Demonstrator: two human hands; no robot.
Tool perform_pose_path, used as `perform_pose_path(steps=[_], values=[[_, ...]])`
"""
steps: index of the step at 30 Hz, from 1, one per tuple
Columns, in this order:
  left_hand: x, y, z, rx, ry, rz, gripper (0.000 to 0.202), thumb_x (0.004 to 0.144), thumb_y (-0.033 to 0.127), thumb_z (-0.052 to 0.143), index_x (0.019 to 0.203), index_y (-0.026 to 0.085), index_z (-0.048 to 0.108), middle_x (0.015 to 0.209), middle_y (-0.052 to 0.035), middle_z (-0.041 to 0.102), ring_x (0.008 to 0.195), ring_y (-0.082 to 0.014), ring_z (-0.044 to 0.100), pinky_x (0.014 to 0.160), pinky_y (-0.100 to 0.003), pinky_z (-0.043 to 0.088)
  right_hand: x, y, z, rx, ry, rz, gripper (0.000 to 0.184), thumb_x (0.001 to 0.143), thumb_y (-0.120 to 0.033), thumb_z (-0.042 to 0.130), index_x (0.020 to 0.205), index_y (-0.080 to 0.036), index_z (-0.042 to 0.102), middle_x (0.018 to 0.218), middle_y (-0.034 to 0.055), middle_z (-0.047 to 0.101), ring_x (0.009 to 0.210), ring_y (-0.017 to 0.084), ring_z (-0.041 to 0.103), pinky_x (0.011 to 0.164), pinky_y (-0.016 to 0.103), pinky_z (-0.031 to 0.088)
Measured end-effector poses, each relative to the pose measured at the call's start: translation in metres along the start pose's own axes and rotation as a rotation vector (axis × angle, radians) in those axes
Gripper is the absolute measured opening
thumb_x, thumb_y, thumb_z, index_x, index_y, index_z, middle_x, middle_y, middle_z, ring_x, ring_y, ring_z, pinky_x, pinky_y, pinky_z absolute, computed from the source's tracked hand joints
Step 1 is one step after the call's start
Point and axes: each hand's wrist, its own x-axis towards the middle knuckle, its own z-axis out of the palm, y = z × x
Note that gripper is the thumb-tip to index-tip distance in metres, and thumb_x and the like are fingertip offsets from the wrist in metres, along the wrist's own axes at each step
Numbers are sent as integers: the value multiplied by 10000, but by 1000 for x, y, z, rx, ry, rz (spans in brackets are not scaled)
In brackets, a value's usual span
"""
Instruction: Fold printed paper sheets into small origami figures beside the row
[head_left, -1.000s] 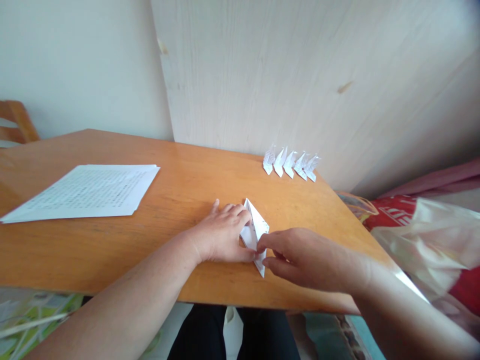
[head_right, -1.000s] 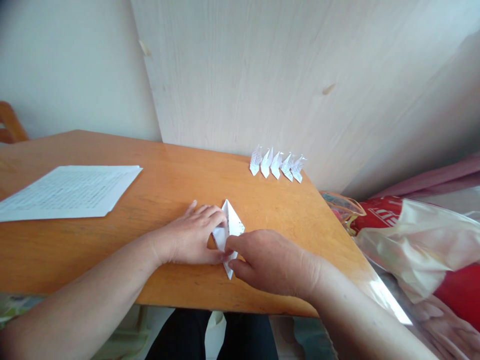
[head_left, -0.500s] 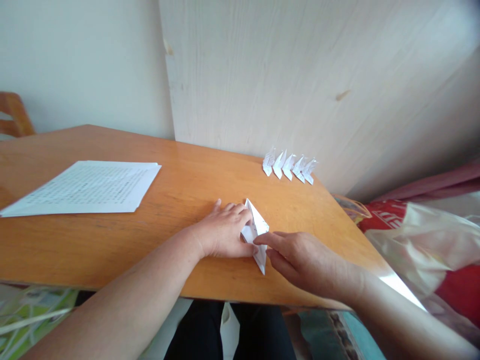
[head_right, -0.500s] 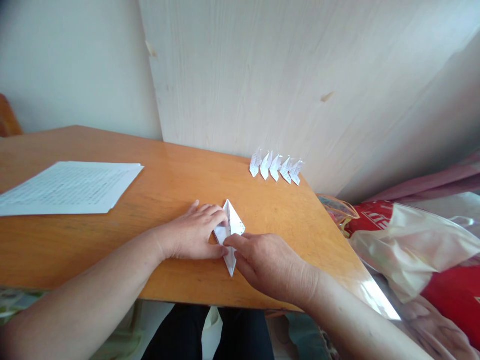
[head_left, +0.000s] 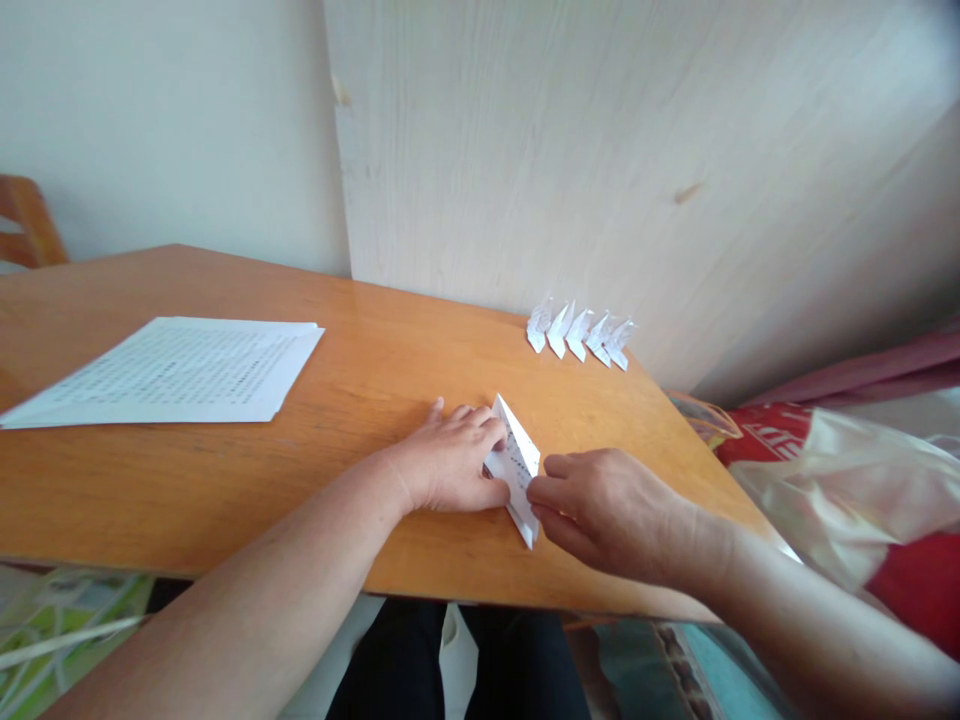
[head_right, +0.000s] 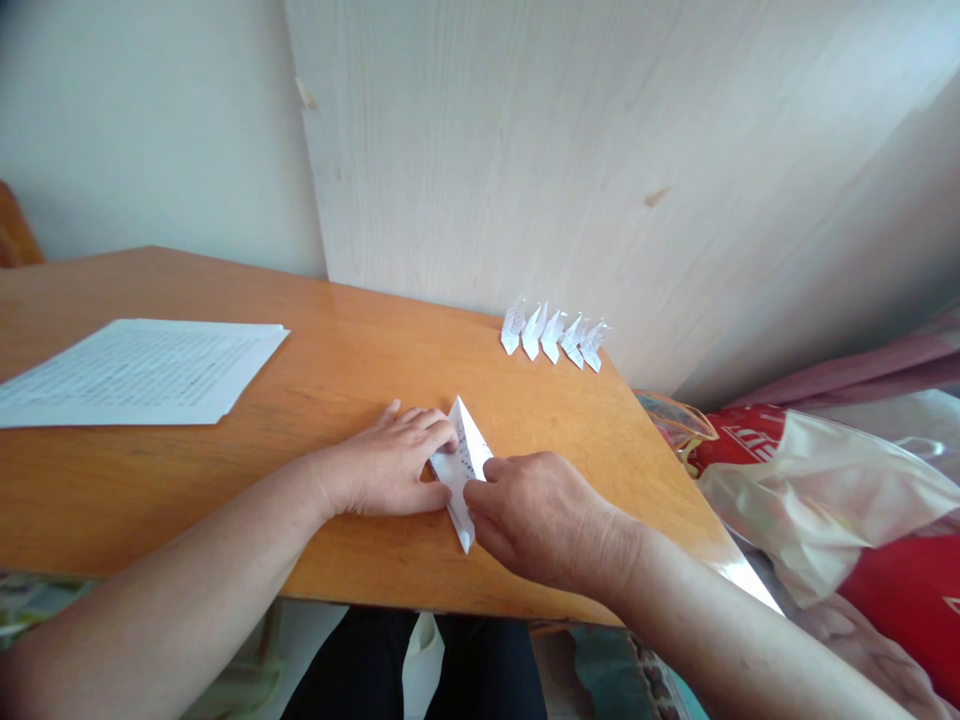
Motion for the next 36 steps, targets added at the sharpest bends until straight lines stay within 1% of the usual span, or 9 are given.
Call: perform_pose_path(steps=[6,10,16,19,23,26,29,32,36], values=[[2,-2,5,25,11,-2,486,824,584,552,1179,252,559,1374,-110,539,1324,-339,447,1152,-661,200,-1,-6,-12,5,-94,-54,177,927,-239,515,790,-188,616,755,18,614,616,125,464,584,299,239],[3,-3,7,29,15,7,520,817,583,559,1207,239,554,1387,-119,532,1334,-332,440,1162,-657,188,-5,-6,-13,47,-121,-91,178,939,-242,517,818,-192,637,801,27,631,683,145,504,626,306,282],[2,-3,5,35,9,1,554,807,600,573,1235,249,551,1450,-127,492,1384,-343,392,1162,-662,178,-15,-1,-8,96,-98,-127,222,995,-302,473,929,-221,669,818,30,614,712,159,513,643,317,298],[1,-1,5,23,12,4,572,800,659,570,1205,255,563,1442,-128,505,1400,-347,374,1159,-672,166,-18,1,-6,94,-93,-145,218,1001,-310,470,992,-222,670,838,36,611,713,164,507,639,323,296],[2,-2,8,7,30,-7,730,741,753,587,1264,247,531,1452,-135,500,1393,-363,378,1163,-673,149,-19,3,-4,93,-81,-176,255,1024,-335,433,1062,-226,660,878,43,611,722,168,499,635,327,298],[3,-2,10,13,33,-9,820,708,768,611,1322,236,500,1498,-146,456,1394,-376,372,1168,-668,139,-20,4,-3,90,-65,-193,260,1029,-340,425,1074,-223,653,905,49,608,732,170,496,640,332,307],[2,-2,9,14,28,-8,843,701,776,606,1336,232,496,1524,-144,427,1395,-387,369,1172,-666,121,-21,4,-2,88,-47,-204,228,1017,-330,455,1060,-220,650,915,47,601,727,167,489,640,330,319],[2,-2,8,11,31,-11,821,701,771,606,1316,237,509,1513,-136,442,1395,-389,370,1174,-662,120,-21,3,-2,102,-40,-216,194,1006,-303,475,1028,-214,646,936,49,602,746,167,499,658,328,347],[1,-1,7,12,30,-14,806,694,757,623,1301,237,517,1458,-131,499,1382,-374,388,1176,-646,141,-20,2,-1,108,-13,-240,176,998,-288,489,1014,-204,643,960,58,606,769,170,518,679,332,377]])
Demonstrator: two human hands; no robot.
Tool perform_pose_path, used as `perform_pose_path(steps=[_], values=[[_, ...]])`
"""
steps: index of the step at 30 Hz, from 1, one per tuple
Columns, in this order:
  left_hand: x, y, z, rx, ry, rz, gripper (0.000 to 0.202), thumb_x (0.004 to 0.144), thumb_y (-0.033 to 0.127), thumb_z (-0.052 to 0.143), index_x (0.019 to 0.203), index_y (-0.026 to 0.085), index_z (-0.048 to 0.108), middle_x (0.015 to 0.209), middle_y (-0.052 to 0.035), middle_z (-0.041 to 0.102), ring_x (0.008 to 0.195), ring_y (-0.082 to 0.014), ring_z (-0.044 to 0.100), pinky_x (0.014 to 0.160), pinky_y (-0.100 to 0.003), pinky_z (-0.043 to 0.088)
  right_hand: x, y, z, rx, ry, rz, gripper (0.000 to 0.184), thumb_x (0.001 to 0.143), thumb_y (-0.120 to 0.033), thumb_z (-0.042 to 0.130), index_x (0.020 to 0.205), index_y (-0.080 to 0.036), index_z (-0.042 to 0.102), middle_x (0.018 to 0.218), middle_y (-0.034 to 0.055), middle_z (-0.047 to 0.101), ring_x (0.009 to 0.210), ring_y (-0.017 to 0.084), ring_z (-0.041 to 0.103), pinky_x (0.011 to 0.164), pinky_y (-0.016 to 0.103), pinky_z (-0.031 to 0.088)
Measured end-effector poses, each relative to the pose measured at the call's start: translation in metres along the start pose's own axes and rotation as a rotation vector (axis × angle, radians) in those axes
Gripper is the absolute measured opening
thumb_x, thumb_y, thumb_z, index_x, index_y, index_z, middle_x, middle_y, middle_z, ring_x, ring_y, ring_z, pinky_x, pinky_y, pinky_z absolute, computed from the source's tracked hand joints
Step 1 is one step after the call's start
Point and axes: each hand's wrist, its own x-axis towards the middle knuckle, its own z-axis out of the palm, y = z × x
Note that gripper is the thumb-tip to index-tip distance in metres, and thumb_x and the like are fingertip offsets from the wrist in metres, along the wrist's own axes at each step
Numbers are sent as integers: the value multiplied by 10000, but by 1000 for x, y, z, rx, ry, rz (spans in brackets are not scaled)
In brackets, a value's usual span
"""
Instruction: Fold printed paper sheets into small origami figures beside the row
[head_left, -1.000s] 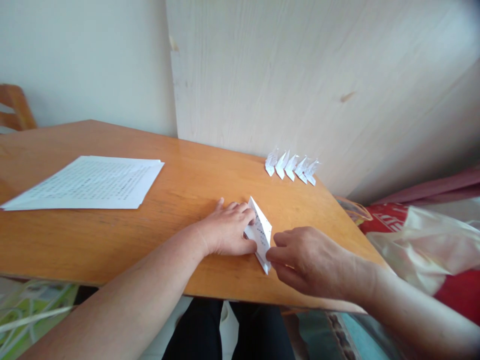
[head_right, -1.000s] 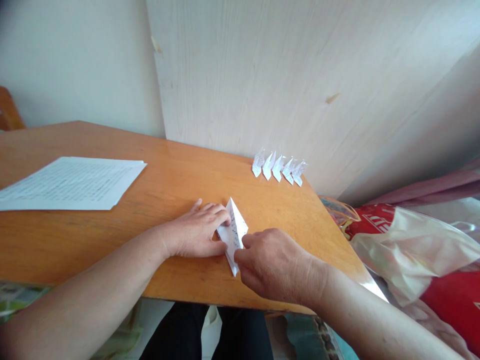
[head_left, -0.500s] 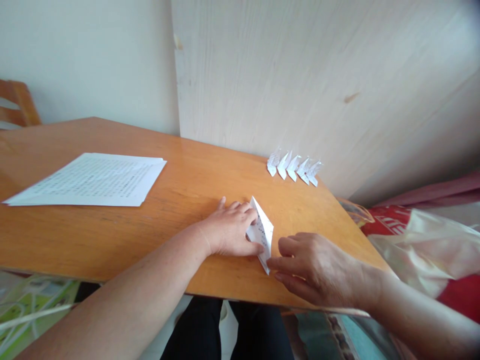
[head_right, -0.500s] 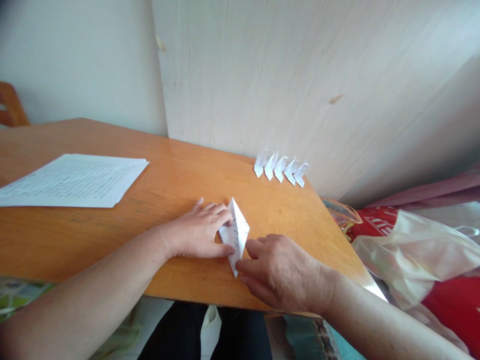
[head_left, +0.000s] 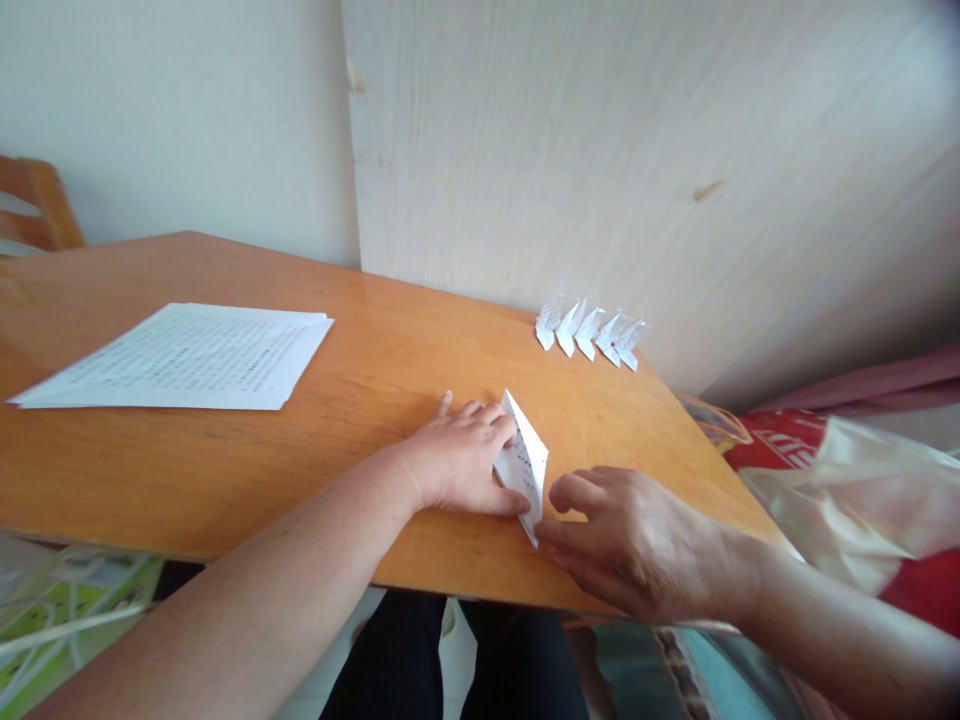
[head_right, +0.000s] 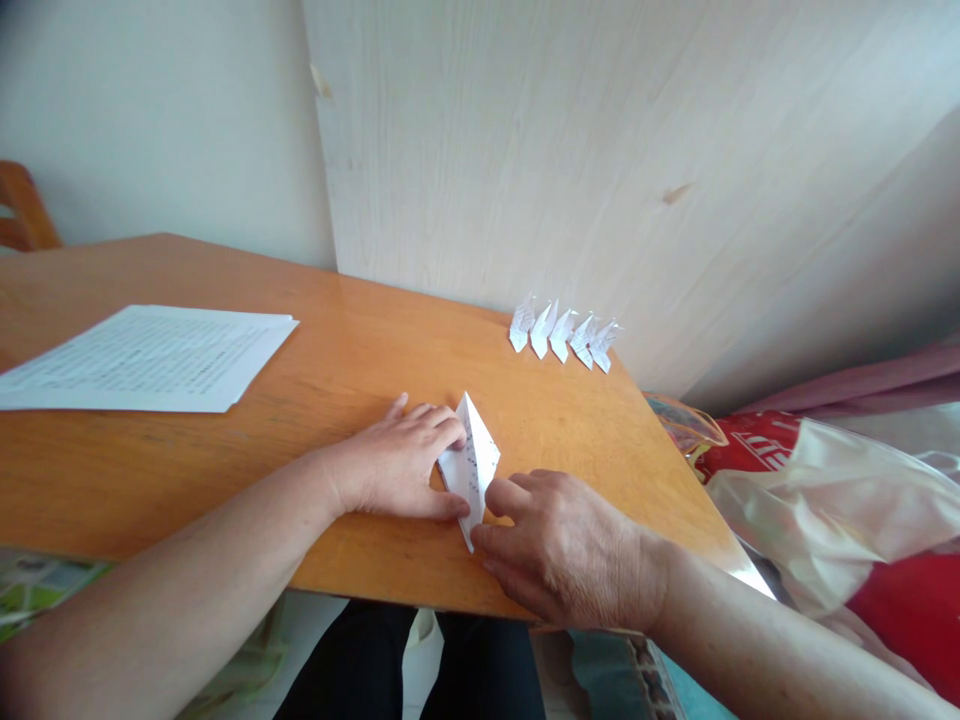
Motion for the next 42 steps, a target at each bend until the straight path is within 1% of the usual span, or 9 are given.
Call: perform_pose_path(steps=[4,10,17,21,25,30,34,37,42], values=[[0,1,0,8,0,-14,837,681,760,633,1324,239,502,1452,-126,506,1355,-383,416,1172,-655,135,1,0,2,-20,5,-15,173,1000,-291,483,1015,-209,635,971,55,598,755,167,509,673,327,376],[-1,2,2,27,-3,-8,844,683,784,611,1316,235,508,1508,-147,446,1386,-403,376,1163,-673,139,1,0,5,-32,18,-19,173,997,-278,477,1021,-208,633,974,53,589,738,163,498,660,320,375],[-3,8,-1,43,-23,-15,857,687,783,597,1326,220,495,1479,-158,476,1380,-393,385,1168,-672,120,-1,2,10,-11,67,-34,151,963,-287,531,1013,-200,644,1019,77,600,799,176,543,703,331,421],[-3,9,-1,50,-17,-27,896,658,789,619,1334,214,493,1523,-180,424,1387,-408,373,1163,-681,112,-5,4,15,66,72,23,196,969,-289,510,1086,-209,646,1018,73,600,793,174,552,711,328,434],[-4,10,1,57,-12,-25,935,642,778,636,1364,206,471,1538,-177,404,1397,-415,353,1168,-675,98,-9,2,22,126,116,93,198,984,-252,471,1017,-193,658,955,63,602,790,169,550,711,318,441],[-4,11,0,59,-23,-11,944,643,789,633,1365,202,470,1530,-176,411,1387,-421,363,1156,-698,103,-8,-4,30,216,154,120,204,984,-222,470,1049,-170,656,1000,89,624,871,183,583,758,325,478],[-4,11,-1,66,-22,-7,941,651,799,623,1359,199,470,1532,-193,408,1402,-405,354,1160,-688,120,-9,-7,36,231,190,146,216,991,-220,463,1066,-164,657,979,93,634,877,194,585,749,339,481],[-4,10,0,72,-20,-1,956,647,817,611,1364,202,463,1533,-191,413,1405,-406,354,1166,-679,113,-11,-9,41,224,226,165,235,996,-222,458,1123,-159,645,980,97,641,876,199,587,744,345,487],[-4,8,3,79,-7,-3,944,646,848,586,1338,215,480,1527,-191,419,1393,-392,374,1172,-664,117,-13,-11,46,219,278,207,284,993,-236,471,1219,-156,623,927,86,626,785,177,577,667,319,472]])
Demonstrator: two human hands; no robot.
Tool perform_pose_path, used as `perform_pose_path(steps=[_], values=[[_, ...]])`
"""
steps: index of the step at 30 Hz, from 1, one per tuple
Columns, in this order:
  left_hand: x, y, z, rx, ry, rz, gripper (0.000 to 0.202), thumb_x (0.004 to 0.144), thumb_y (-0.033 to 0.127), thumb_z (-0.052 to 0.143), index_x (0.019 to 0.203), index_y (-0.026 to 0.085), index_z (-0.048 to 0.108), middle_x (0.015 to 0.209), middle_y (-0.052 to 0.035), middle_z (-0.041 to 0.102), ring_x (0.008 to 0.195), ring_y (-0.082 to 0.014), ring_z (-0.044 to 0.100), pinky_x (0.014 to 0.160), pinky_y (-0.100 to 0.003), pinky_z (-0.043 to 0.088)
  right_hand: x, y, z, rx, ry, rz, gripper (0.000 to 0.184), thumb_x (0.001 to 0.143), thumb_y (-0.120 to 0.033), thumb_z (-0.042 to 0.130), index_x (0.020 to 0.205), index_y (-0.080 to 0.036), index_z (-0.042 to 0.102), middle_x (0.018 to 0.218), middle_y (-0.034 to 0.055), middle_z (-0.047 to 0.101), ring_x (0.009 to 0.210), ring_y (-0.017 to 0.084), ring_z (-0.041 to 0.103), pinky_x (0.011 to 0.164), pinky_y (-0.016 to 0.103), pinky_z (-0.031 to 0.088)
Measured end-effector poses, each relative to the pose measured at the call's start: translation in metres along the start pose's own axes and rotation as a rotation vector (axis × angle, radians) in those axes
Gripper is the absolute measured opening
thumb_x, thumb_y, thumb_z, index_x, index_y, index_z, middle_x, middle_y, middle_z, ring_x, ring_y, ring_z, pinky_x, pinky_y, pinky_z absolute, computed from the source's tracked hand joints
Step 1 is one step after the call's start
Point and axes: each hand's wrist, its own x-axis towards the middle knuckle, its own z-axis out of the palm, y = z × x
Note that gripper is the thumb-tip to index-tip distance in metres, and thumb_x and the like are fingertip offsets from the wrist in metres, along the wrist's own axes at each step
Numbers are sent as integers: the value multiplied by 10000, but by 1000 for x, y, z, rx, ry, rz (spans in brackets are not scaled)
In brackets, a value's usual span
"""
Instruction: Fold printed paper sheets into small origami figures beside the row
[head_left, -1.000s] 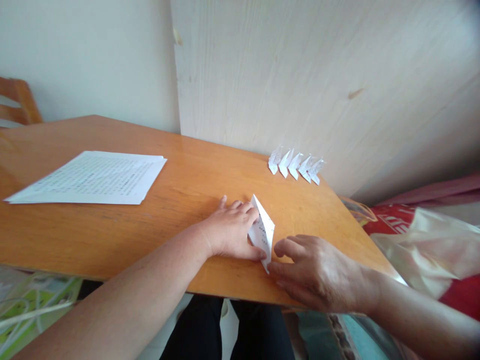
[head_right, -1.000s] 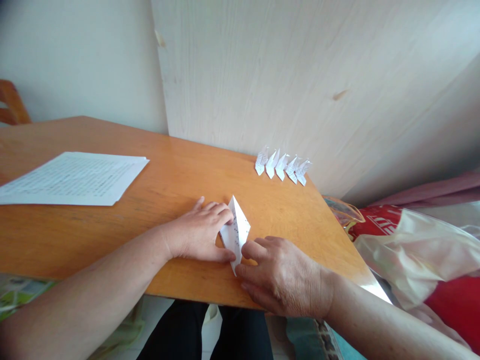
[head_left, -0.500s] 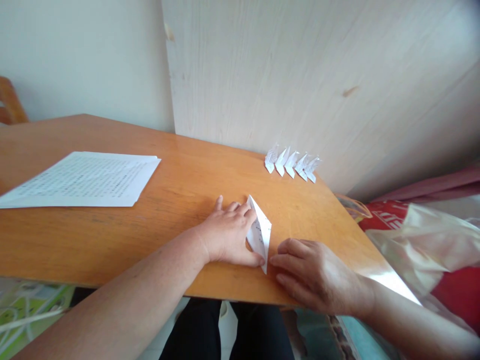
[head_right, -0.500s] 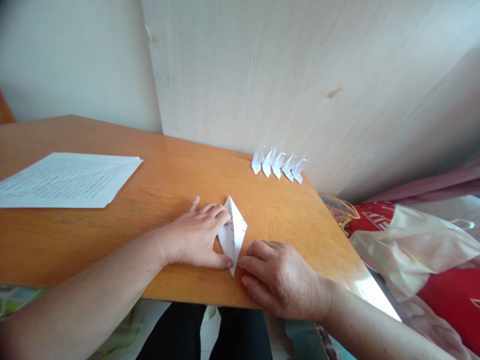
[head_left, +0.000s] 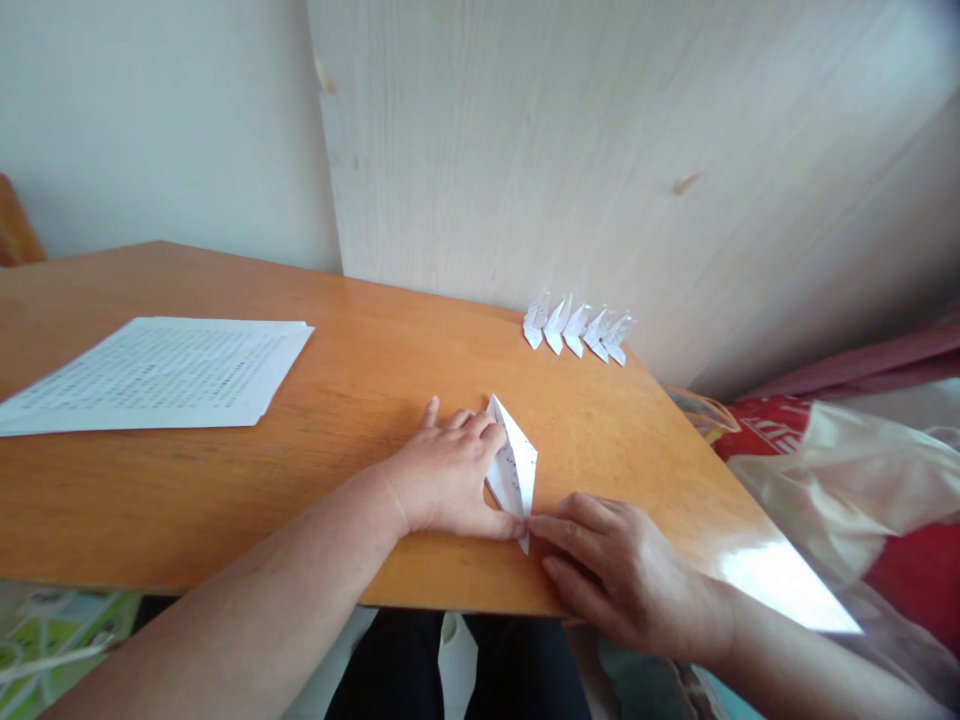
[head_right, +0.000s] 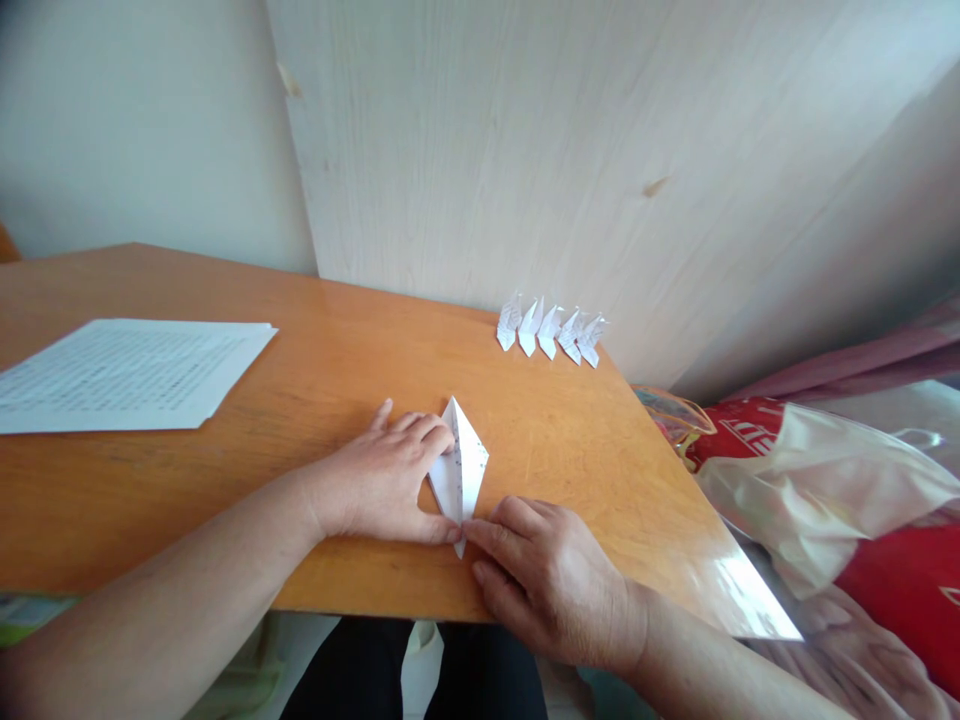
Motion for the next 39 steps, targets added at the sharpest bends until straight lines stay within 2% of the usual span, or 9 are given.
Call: perform_pose_path(steps=[8,11,20,29,31,32,35,37,39], values=[[0,-1,-2,2,10,12,957,632,901,546,1299,214,513,1488,-175,465,1372,-416,395,1171,-673,105,-2,-5,0,-58,-68,-2,308,990,-237,460,1243,-175,625,852,51,594,703,163,523,607,316,384],[1,-2,-2,4,11,12,972,613,917,545,1289,219,516,1494,-177,456,1365,-419,402,1169,-681,101,-4,-6,0,-56,-94,8,339,995,-259,458,1298,-189,592,877,56,602,730,173,538,617,323,383],[2,-4,-2,-17,20,21,1025,566,961,531,1261,206,534,1462,-192,476,1346,-424,414,1148,-717,103,-4,-12,0,-47,-78,18,332,990,-271,474,1296,-186,568,931,66,625,785,186,560,659,338,405],[4,-13,9,-40,102,50,1009,509,974,551,1187,227,570,1403,-158,527,1331,-413,425,1175,-656,56,-6,-18,5,-196,-135,47,394,1018,-399,460,1352,-197,514,927,33,668,738,181,594,619,345,380],[6,-12,7,-56,100,40,901,582,944,551,1143,239,582,1374,-138,552,1309,-394,452,1172,-645,94,-6,-19,7,-246,-131,55,411,1015,-411,466,1358,-189,505,919,34,677,715,181,594,596,347,364],[6,-12,6,-65,99,35,804,667,908,528,1119,245,588,1361,-124,563,1296,-377,468,1166,-642,119,-6,-20,8,-265,-128,62,408,1013,-412,469,1351,-188,510,915,34,680,704,179,592,585,346,357],[10,-10,3,-65,119,29,478,961,662,367,1062,259,604,1310,-80,592,1243,-313,513,1135,-650,178,-7,-23,9,-292,-122,78,364,1010,-412,471,1294,-198,546,905,30,683,686,175,589,565,343,341],[13,-10,3,-38,140,28,370,1028,491,325,1027,260,615,1257,-61,610,1196,-288,536,1118,-661,193,-7,-24,9,-288,-124,80,345,1014,-416,463,1265,-201,560,897,28,682,685,173,590,563,342,337],[15,-11,5,-5,158,30,265,1016,396,396,990,256,619,1190,-48,624,1152,-280,550,1112,-666,195,-8,-25,9,-281,-121,82,350,1018,-422,455,1264,-195,558,903,32,682,696,176,596,568,345,337]])
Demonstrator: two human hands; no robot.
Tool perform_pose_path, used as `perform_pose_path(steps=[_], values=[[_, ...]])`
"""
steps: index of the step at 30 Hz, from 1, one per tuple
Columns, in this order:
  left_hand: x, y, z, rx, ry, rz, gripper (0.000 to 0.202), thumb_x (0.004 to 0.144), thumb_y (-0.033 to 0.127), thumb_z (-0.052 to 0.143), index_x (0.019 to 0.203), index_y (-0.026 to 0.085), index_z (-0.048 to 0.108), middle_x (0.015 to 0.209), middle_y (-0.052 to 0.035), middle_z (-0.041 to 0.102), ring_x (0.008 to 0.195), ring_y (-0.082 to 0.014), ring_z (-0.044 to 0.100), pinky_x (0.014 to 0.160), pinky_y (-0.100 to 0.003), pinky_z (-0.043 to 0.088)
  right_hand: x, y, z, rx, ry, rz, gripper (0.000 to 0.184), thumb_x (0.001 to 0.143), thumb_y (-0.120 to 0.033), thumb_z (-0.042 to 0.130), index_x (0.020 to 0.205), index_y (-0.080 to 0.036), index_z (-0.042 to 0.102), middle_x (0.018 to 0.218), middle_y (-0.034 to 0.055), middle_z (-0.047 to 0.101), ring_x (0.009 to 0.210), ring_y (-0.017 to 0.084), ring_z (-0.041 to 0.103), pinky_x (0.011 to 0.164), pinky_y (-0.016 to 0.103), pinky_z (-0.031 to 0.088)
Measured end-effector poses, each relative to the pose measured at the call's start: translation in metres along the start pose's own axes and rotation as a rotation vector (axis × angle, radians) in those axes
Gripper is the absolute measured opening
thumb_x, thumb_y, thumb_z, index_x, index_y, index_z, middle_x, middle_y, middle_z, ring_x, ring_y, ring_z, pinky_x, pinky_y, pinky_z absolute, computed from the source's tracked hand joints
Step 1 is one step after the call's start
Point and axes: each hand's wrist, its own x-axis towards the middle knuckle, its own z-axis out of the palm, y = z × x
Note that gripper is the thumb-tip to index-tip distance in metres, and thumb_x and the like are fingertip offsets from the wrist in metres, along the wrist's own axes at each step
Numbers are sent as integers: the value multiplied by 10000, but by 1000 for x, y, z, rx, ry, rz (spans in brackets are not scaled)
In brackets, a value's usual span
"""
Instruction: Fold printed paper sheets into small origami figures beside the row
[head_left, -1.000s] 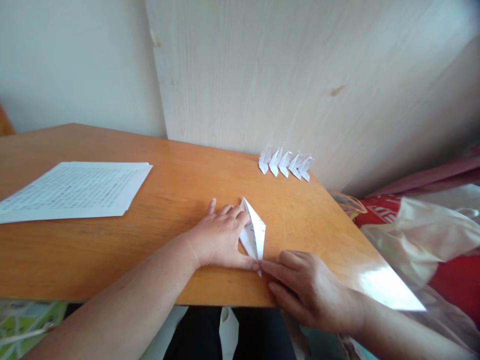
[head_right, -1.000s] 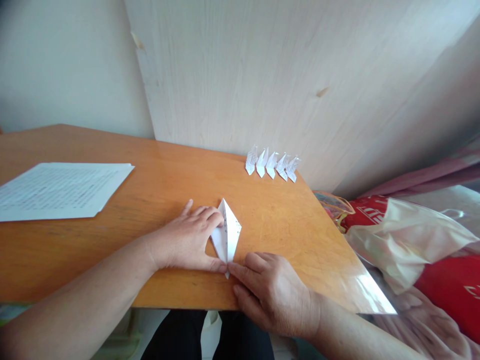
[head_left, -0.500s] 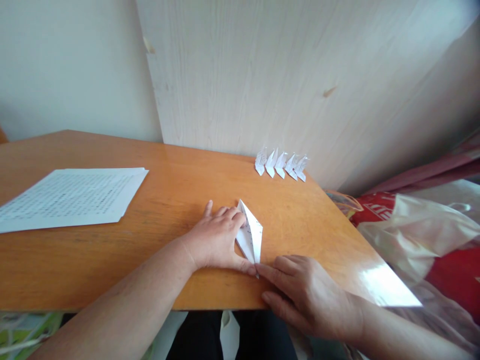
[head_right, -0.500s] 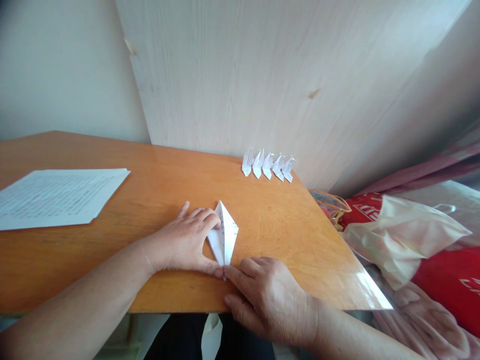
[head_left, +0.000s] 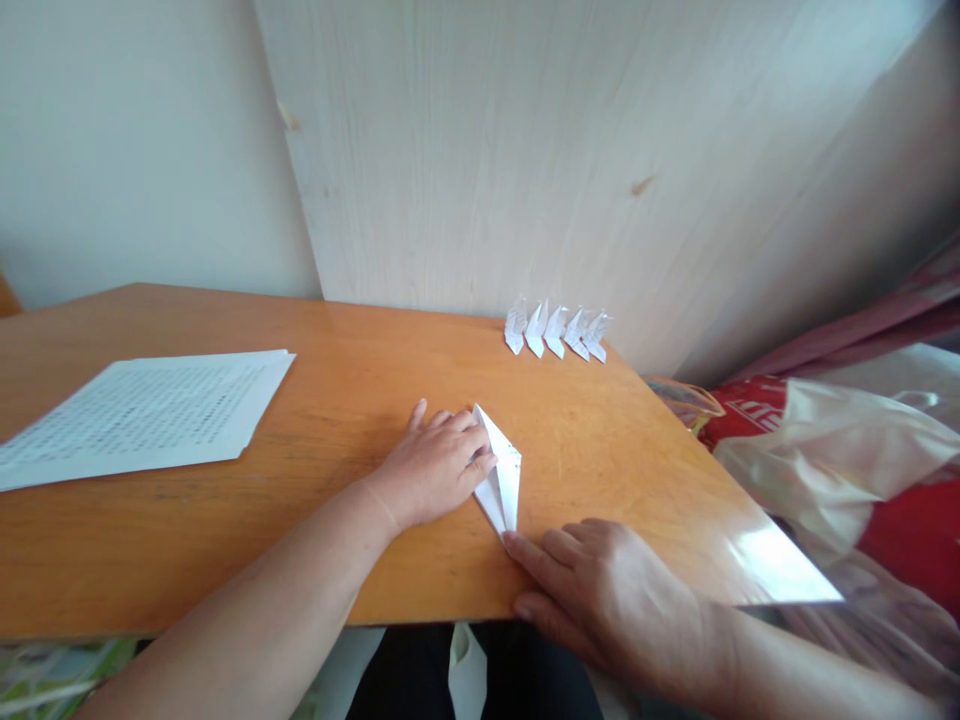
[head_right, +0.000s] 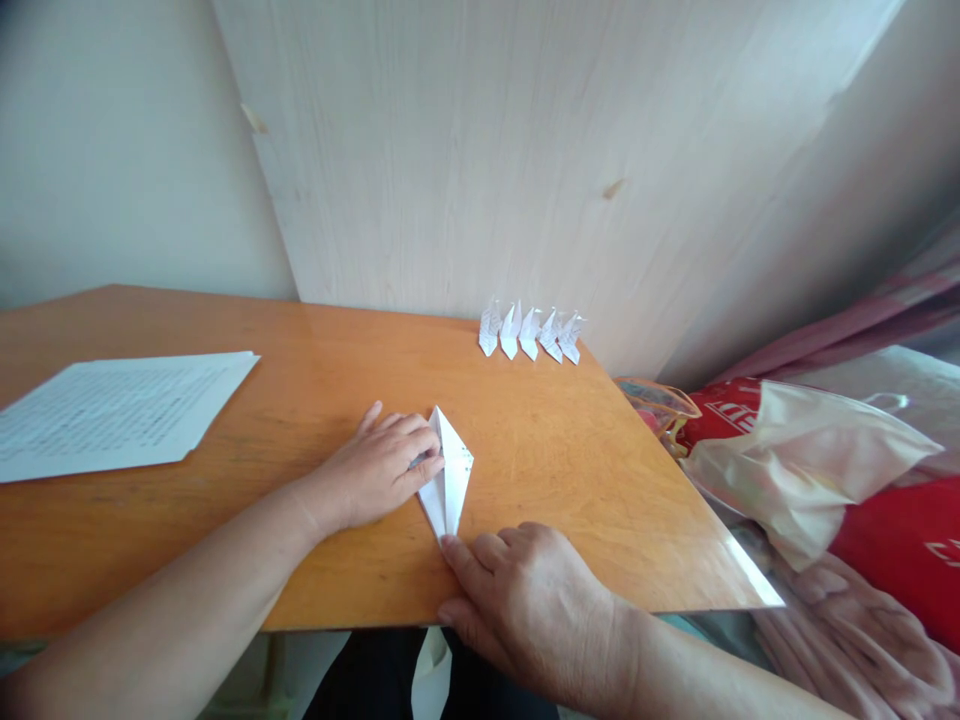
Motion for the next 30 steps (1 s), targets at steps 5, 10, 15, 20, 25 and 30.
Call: perform_pose_path(steps=[5,10,15,20,25,30], values=[[2,-3,6,59,64,21,65,928,292,555,931,247,602,1092,-29,640,1118,-276,548,1127,-645,183,0,0,3,5,20,1,359,1020,-414,454,1286,-190,544,939,37,684,713,180,598,584,350,336],[3,-4,7,34,119,79,261,892,248,608,1152,260,592,1180,-50,621,1132,-268,544,1090,-517,311,-1,1,4,27,45,10,352,1016,-416,462,1274,-192,547,922,28,682,692,173,583,586,350,325],[4,-6,6,3,94,172,243,938,246,571,1143,323,676,1240,-7,636,1191,-253,517,1002,-434,372,-2,0,4,27,58,15,326,1007,-407,480,1246,-198,553,911,19,677,668,165,568,565,346,298],[5,-11,6,-32,32,159,236,962,265,528,1092,318,718,1180,6,692,1139,-230,565,973,-418,371,-1,0,8,-4,87,-3,314,1009,-394,475,1237,-193,552,905,24,671,675,165,569,561,343,297],[7,-10,4,-56,-10,128,256,968,261,498,1099,311,711,1186,14,691,1126,-223,576,955,-399,373,-1,0,9,-35,87,-1,324,1006,-410,477,1236,-194,553,889,20,667,657,165,561,552,348,288],[7,-7,5,-60,0,68,223,960,445,549,1058,324,708,1152,7,676,1108,-239,577,911,-397,376,-1,-1,5,-64,74,-13,305,1021,-394,450,1210,-183,566,877,26,668,656,165,565,551,347,291]])
